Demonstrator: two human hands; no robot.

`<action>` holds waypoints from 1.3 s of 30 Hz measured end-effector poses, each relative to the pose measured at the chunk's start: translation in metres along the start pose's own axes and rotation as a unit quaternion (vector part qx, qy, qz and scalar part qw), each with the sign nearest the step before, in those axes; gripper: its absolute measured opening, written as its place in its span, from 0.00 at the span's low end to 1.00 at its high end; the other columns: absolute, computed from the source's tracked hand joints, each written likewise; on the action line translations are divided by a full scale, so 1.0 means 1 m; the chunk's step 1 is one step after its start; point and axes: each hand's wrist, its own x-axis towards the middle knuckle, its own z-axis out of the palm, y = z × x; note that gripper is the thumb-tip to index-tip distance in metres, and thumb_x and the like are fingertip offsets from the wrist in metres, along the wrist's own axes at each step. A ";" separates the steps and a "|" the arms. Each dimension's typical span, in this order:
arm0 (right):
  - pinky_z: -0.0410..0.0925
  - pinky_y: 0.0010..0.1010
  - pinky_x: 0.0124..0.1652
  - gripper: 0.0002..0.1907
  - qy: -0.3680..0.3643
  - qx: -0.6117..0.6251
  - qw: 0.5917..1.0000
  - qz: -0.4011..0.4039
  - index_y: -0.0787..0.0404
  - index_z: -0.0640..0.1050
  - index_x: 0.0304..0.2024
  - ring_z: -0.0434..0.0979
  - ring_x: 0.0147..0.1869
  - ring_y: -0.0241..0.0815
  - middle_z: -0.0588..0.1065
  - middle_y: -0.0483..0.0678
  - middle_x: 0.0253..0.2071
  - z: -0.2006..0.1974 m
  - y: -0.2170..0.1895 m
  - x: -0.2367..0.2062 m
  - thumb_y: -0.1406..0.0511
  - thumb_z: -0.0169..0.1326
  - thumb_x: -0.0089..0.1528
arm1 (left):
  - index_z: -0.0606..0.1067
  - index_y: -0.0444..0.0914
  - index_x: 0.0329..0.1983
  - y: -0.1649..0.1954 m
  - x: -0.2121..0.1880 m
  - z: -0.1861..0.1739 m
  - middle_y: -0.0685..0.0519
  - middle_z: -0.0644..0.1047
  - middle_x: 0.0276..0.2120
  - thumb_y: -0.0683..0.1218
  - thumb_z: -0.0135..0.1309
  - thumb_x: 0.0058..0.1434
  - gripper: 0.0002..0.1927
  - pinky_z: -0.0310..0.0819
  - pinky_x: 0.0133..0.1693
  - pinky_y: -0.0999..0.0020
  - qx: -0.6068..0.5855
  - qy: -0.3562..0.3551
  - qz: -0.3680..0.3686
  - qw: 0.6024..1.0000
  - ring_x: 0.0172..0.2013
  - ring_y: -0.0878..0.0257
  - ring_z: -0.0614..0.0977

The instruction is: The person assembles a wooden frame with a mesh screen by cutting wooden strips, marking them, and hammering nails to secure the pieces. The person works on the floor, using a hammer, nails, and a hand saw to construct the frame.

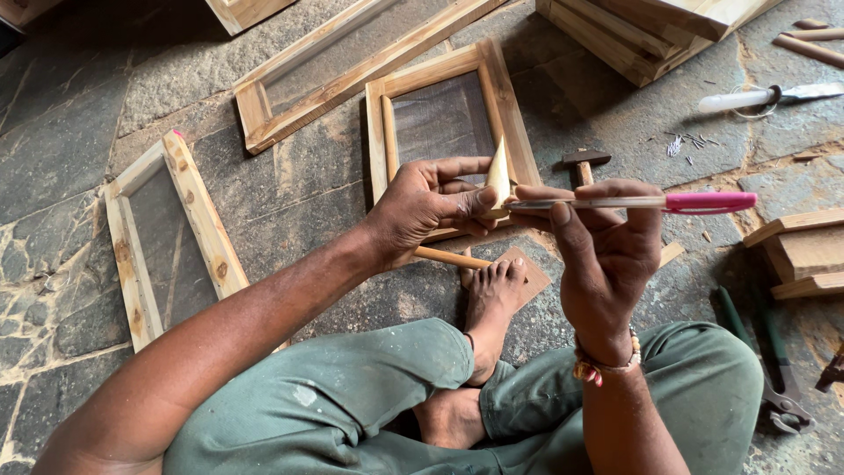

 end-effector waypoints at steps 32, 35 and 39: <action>0.80 0.36 0.53 0.07 0.085 -0.049 0.994 -0.044 0.66 0.65 0.54 0.84 0.51 0.45 0.78 0.59 0.46 -0.004 0.019 -0.004 0.73 0.50 0.79 | 0.78 0.30 0.58 -0.006 0.001 -0.007 0.49 0.83 0.42 0.48 0.66 0.59 0.26 0.82 0.43 0.69 0.048 0.000 0.012 0.999 0.38 0.66 0.83; 0.78 0.37 0.57 0.08 0.070 -0.042 0.997 -0.010 0.70 0.69 0.56 0.83 0.55 0.47 0.78 0.62 0.49 -0.002 0.013 -0.005 0.72 0.50 0.77 | 0.78 0.28 0.57 -0.005 -0.001 -0.007 0.48 0.82 0.41 0.49 0.64 0.63 0.24 0.82 0.45 0.68 0.035 -0.017 0.006 0.999 0.40 0.66 0.83; 0.78 0.38 0.59 0.12 0.041 -0.067 0.997 0.008 0.72 0.72 0.61 0.83 0.57 0.50 0.79 0.63 0.52 0.000 0.007 -0.002 0.72 0.49 0.76 | 0.77 0.31 0.59 -0.002 -0.002 -0.006 0.48 0.83 0.45 0.50 0.62 0.62 0.26 0.83 0.48 0.68 0.039 -0.032 0.004 0.999 0.42 0.65 0.84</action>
